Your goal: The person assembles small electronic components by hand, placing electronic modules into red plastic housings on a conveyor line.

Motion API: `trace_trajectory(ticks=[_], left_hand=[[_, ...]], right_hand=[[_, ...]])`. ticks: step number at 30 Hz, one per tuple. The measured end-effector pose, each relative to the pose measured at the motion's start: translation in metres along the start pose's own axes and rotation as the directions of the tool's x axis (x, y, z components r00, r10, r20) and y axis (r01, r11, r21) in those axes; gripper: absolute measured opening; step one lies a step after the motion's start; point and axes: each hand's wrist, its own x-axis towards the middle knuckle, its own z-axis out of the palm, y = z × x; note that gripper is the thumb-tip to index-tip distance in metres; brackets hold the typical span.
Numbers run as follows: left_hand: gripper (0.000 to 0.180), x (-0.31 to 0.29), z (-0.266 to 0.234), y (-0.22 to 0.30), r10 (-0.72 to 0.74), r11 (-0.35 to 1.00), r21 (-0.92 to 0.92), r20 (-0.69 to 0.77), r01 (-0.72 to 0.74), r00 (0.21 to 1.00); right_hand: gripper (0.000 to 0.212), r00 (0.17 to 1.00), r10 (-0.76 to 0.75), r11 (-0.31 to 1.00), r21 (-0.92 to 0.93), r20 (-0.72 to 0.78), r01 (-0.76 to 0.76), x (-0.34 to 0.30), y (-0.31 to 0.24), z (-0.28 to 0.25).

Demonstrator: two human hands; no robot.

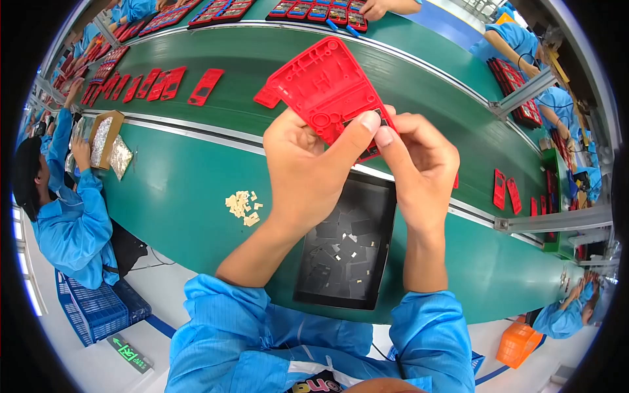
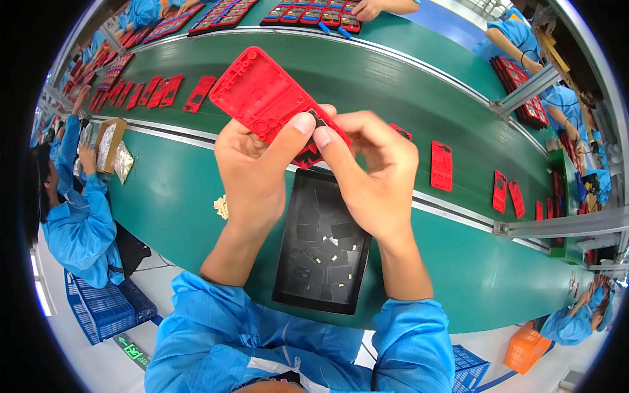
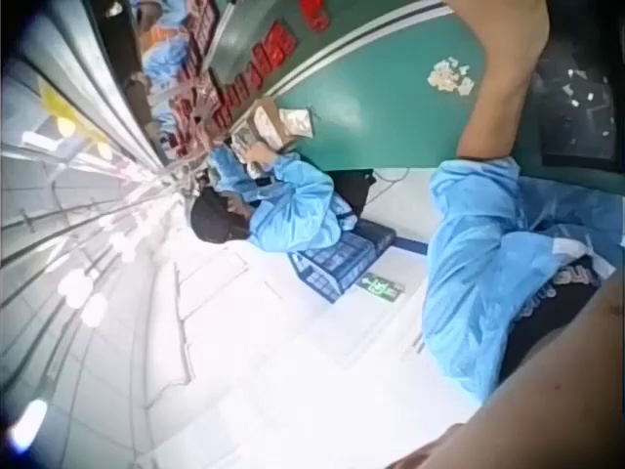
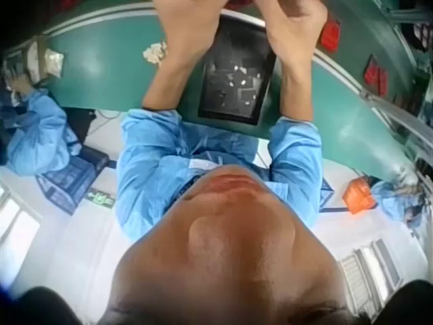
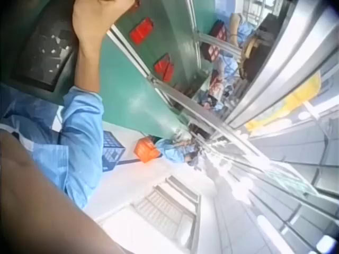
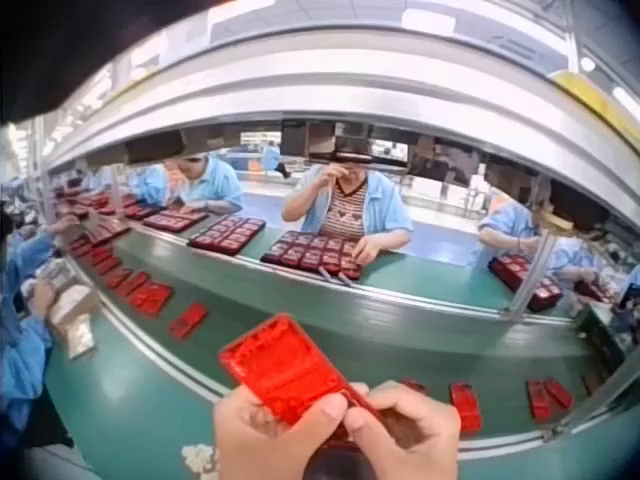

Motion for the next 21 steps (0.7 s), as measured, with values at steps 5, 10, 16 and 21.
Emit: trace_trajectory(ticks=[5, 10, 16, 21], left_hand=[[0.014, -0.009, 0.003, -0.003, 0.045, 0.996, -0.077, -0.003, -0.045, 0.999], [0.015, -0.005, 0.001, -0.007, 0.051, 0.997, -0.063, 0.006, -0.050, 0.999], [0.043, 0.018, -0.017, -0.003, 0.001, 0.998, 0.068, -0.111, 0.007, 0.994], [0.044, 0.026, -0.014, -0.004, 0.035, 0.993, 0.117, -0.145, -0.018, 0.989]], right_hand=[[0.002, 0.994, -0.111, 0.994, 0.001, 0.012, 0.111, -0.007, -0.002, 0.001], [0.001, 0.986, -0.165, 0.986, -0.038, -0.013, 0.164, -0.007, 0.004, 0.002], [0.016, 0.953, 0.055, 0.991, -0.104, -0.298, -0.089, 0.029, 0.025, -0.026], [0.025, 0.946, 0.295, 0.840, -0.434, -0.136, -0.324, 0.042, 0.100, -0.069]])
